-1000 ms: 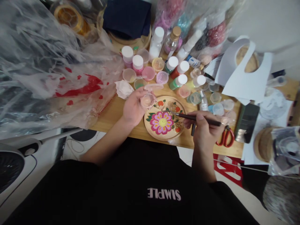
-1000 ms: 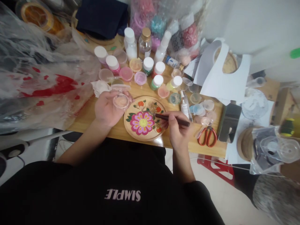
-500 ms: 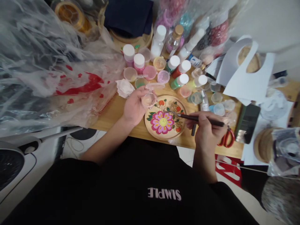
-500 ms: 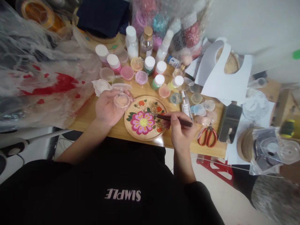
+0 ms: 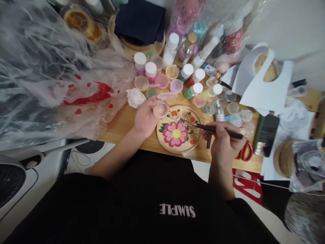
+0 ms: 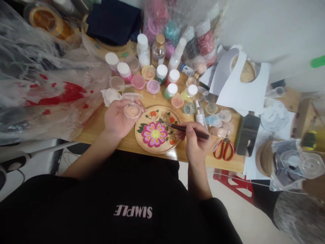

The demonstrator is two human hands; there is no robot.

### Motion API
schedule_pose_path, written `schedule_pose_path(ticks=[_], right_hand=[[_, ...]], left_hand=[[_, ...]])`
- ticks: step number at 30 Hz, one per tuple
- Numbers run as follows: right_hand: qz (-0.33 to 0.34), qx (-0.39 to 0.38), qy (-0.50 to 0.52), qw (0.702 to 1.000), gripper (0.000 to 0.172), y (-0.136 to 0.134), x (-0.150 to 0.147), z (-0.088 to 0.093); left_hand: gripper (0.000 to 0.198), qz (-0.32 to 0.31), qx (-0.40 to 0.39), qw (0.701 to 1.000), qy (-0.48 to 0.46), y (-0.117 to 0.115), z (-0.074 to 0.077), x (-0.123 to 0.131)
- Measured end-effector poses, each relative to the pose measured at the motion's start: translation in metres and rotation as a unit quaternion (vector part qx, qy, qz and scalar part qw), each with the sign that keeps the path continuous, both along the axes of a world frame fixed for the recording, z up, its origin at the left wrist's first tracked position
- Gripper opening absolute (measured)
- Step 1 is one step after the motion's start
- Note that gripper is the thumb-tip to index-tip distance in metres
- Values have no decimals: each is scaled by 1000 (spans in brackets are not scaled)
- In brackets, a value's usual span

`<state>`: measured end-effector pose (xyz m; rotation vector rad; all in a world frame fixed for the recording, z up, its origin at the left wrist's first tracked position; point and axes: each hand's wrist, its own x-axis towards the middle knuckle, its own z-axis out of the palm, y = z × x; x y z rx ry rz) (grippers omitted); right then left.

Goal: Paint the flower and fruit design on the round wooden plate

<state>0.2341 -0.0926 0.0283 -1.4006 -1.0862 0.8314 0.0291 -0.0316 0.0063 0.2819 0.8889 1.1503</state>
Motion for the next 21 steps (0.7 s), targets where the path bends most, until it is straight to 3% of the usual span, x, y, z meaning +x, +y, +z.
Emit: schedule_pose_path(ticks=[6, 10, 17, 21], right_hand=[[-38, 16, 84, 996, 17, 8, -2, 7], [10, 50, 124, 991, 18, 9, -14, 19], [105, 14, -18, 994, 11, 4, -36, 23], [112, 22, -14, 993, 12, 5, -36, 20]], left_hand=[[18, 3, 18, 1000, 0, -1, -1, -1], [11, -7, 39, 999, -2, -1, -2, -1], [4, -25, 53, 998, -1, -5, -4, -3], [5, -25, 51, 998, -2, -6, -6, -3]])
